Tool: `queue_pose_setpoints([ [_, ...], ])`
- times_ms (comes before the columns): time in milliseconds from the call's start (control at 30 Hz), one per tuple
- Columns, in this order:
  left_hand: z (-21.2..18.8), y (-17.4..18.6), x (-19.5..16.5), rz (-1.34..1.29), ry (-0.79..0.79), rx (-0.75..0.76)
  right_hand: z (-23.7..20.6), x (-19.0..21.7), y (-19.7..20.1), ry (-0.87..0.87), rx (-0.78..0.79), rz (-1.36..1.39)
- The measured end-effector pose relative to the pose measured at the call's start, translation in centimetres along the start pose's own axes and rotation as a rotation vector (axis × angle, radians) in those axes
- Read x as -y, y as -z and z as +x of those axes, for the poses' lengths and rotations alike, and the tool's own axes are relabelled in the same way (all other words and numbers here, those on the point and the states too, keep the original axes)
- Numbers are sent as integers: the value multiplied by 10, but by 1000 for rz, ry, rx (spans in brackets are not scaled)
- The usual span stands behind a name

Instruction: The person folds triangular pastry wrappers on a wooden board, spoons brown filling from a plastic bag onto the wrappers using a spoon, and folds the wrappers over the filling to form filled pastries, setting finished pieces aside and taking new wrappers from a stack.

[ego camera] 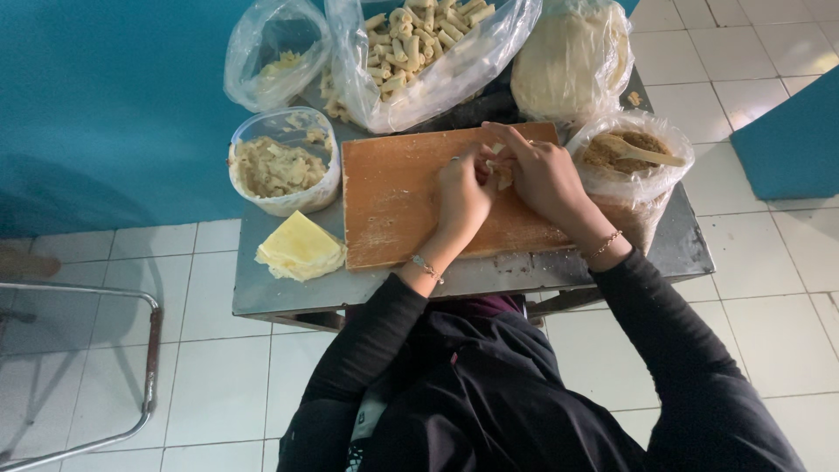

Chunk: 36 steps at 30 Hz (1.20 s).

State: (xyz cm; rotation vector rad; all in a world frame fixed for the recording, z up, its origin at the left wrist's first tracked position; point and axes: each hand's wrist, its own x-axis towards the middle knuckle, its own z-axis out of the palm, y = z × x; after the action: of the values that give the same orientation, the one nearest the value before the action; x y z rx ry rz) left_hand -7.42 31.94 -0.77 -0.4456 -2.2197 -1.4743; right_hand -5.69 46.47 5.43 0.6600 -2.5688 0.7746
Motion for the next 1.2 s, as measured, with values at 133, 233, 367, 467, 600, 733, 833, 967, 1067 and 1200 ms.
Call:
queue_pose_setpoints([
  [133,3,-2,1,-41,54,-23,-2,0,6,-4,27,-16],
  [233,4,-2,0,-48,71,-10,-7,-3,9,23,16,-2],
  [367,7,-5,-5,-37,37,-6,-14,-5,13,-37,-22,48],
  [467,11,-8,-9,7,26,-9,-16,-6,14,-77,-60,158],
  [600,16,-12,-10,-30,11,-13,-17,-8,13,-171,-87,192],
  [733,18,-15,-4,-19,-32,71,-19,-12,9,-243,-109,226],
  [833,16,-15,1,7,-74,114,-20,-15,8,-260,-125,236],
  [967,17,-12,1,63,-181,151,-18,-13,5,-257,-116,245],
  [1067,18,-11,-1,92,-160,220,-18,-9,7,-217,-93,200],
  [1200,18,-11,0,161,-199,195,-19,-4,13,-189,-49,195],
])
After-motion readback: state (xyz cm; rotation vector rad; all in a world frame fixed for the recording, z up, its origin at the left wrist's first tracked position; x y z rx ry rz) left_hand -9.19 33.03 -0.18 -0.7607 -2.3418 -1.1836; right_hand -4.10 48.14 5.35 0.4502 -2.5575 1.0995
